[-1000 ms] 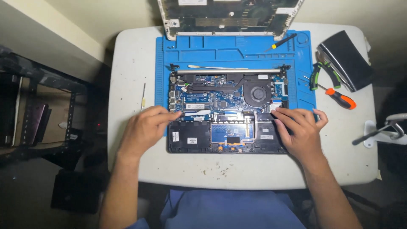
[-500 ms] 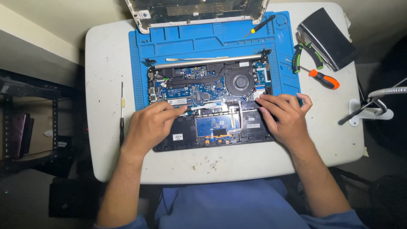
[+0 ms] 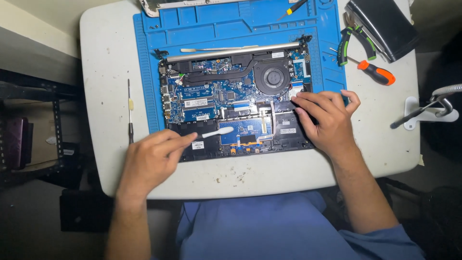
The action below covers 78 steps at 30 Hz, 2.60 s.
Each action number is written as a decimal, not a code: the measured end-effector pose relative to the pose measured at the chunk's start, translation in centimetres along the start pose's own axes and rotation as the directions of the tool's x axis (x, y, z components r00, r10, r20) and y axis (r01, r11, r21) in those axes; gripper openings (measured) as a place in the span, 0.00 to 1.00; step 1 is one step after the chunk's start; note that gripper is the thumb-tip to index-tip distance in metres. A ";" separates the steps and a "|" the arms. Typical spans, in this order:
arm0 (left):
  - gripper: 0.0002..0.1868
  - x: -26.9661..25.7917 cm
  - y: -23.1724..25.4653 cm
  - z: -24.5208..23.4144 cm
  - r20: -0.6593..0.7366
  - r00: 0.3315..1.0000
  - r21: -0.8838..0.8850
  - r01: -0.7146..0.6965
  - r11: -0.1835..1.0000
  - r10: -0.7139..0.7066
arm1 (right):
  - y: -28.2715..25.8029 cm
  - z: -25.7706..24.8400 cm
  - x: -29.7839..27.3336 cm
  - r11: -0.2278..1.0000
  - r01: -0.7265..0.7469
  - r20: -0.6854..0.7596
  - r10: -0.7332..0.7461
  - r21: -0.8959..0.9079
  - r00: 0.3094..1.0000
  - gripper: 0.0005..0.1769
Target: The person uses a screwdriver to remove screws from the internal components of a disassembled laptop. They then use a brush to clean the motherboard and other parts. Finally, the person places the laptop's back cover onto the chassis and closes the device.
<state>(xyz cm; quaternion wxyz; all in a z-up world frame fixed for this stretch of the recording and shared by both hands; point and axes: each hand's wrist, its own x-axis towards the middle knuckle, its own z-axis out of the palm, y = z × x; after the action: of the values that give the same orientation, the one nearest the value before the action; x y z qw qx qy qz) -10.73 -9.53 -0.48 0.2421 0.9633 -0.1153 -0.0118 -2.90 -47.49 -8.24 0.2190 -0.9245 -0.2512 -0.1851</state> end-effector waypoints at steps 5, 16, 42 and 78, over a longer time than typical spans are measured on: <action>0.08 -0.6 0.8 -0.2 0.057 0.998 -0.147 -0.010 0.989 0.018 | 0.1 0.0 -0.1 1.000 -0.005 0.007 0.005 -0.001 1.000 0.07; 0.09 1.4 1.8 0.6 -0.095 0.993 -0.186 -0.087 0.979 0.070 | 0.0 0.1 -0.1 0.999 -0.021 0.001 0.021 -0.024 1.000 0.07; 0.10 8.8 3.0 1.8 -0.203 0.966 -0.260 -0.213 0.942 0.162 | -0.2 -0.1 0.1 1.000 -0.016 -0.014 0.015 -0.011 1.000 0.08; 0.16 12.0 -10.3 1.8 -0.251 0.965 0.279 -0.003 0.960 0.076 | -12.0 4.4 10.0 0.881 0.169 0.220 -0.289 0.442 0.932 0.22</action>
<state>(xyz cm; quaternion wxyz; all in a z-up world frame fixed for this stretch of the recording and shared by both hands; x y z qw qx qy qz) 3.00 -4.24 -6.53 0.1186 0.9783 -0.1025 0.1353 -0.40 -32.14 -3.65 0.3491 -0.8367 -0.4216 -0.0197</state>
